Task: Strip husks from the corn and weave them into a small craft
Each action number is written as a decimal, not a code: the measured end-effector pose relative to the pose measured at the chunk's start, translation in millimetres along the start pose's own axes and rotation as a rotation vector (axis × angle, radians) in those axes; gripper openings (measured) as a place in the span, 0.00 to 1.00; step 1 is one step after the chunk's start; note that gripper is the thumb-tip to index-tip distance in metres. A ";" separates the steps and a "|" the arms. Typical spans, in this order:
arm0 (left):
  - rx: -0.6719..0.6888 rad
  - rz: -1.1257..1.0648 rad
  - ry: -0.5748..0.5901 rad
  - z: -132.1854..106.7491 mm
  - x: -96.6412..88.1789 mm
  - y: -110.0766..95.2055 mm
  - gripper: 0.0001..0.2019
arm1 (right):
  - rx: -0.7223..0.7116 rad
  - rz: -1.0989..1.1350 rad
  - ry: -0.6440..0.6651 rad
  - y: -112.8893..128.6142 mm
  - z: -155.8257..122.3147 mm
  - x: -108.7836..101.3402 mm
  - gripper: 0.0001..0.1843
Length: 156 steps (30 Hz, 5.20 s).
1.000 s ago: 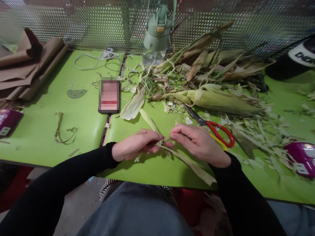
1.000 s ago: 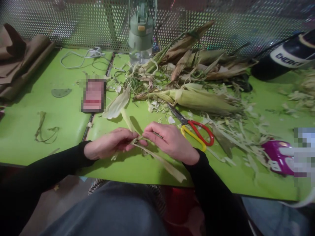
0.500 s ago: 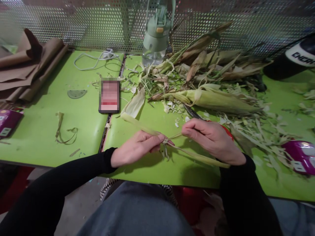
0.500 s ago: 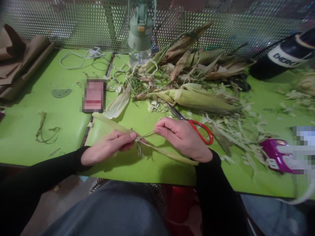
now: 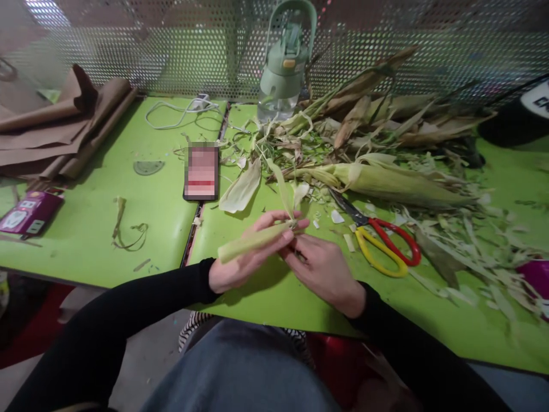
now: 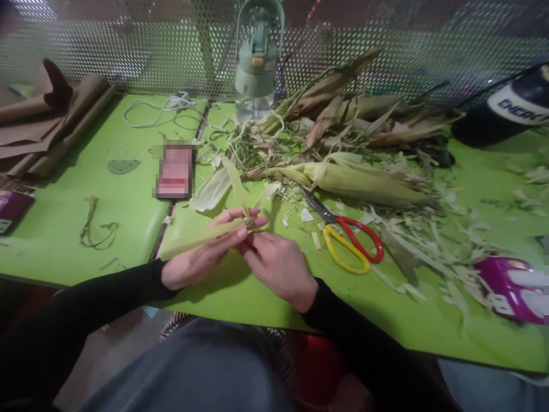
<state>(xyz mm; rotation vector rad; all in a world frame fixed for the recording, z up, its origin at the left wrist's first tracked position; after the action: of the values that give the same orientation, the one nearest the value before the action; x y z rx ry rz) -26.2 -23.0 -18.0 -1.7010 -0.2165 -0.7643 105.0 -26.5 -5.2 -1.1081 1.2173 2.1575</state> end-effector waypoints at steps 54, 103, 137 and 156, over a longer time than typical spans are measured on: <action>-0.125 0.661 0.237 -0.9 4.6 -3.3 0.07 | 0.355 0.381 0.028 -27.9 7.5 -27.0 0.18; 0.113 0.248 0.073 0.3 -6.3 11.5 0.08 | -0.461 -0.082 -0.160 35.8 -28.7 -5.3 0.08; 0.009 0.013 0.000 11.2 -10.3 -7.2 0.13 | 0.457 0.709 0.155 -29.6 0.2 -6.2 0.29; -0.060 -0.059 -0.010 7.0 -3.9 4.6 0.14 | 0.342 0.707 0.232 -12.6 -3.4 19.7 0.21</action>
<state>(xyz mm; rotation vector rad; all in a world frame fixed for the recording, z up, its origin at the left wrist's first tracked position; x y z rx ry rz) -24.2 -16.9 -24.5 -1.7622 -0.2533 -0.8135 103.3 -23.1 -28.6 -0.8716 2.2557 2.1756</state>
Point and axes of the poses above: each hand's wrist, its own z-axis towards the middle knuckle, its own x-axis out of the palm, y = z × x, the point moved 4 cm from there along z, towards the middle knuckle, and after that the axes turned 6 degrees about x, right-handed, at the moved point
